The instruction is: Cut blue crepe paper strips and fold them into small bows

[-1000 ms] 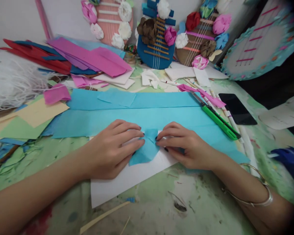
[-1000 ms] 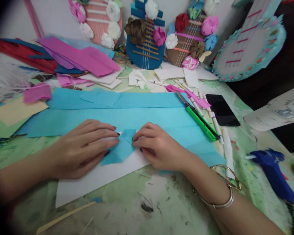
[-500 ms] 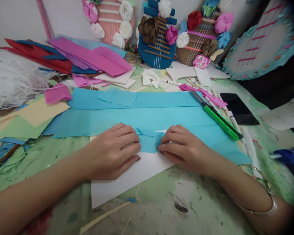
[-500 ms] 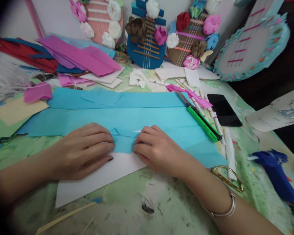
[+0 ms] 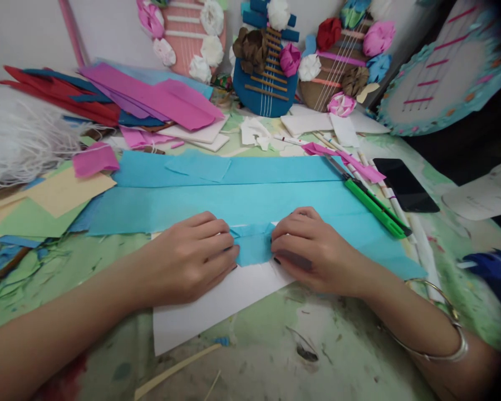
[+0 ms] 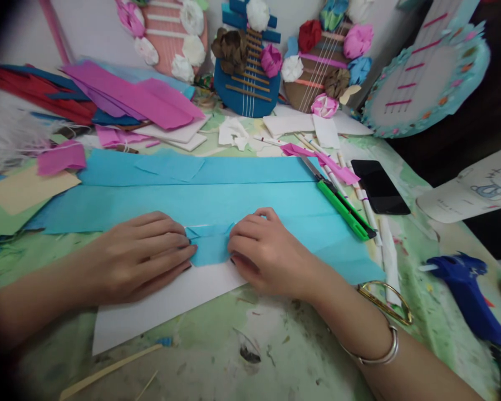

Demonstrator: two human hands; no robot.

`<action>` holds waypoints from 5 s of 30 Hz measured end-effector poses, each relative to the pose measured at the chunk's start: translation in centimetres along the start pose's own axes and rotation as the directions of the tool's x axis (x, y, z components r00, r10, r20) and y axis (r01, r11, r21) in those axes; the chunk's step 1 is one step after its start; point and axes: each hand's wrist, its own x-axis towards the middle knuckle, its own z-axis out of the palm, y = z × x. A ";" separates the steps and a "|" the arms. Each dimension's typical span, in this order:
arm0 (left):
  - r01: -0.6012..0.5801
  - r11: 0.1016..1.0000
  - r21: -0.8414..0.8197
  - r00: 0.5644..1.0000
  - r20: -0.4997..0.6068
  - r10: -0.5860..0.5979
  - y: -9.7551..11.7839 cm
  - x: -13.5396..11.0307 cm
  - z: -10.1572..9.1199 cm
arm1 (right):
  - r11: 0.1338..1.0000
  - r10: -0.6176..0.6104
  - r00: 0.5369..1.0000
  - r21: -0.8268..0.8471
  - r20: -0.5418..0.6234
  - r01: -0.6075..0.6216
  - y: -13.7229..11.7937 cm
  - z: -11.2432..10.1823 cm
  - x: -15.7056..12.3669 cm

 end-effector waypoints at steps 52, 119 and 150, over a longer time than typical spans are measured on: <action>0.547 0.716 -0.434 0.831 0.181 -0.526 0.2 0.5 0.6 | 0.903 0.338 0.941 0.275 0.023 -0.331 0.5 0.4 0.5; 0.070 0.996 0.063 0.984 0.162 -0.079 2.2 0.3 0.1 | 0.983 -0.081 0.987 -0.150 0.136 0.101 -1.0 -0.3 0.2; 0.101 0.991 -0.086 0.995 -0.006 -0.102 1.8 0.6 -0.4 | 0.993 -0.087 0.995 -0.081 0.048 0.090 -0.7 -0.7 -0.2</action>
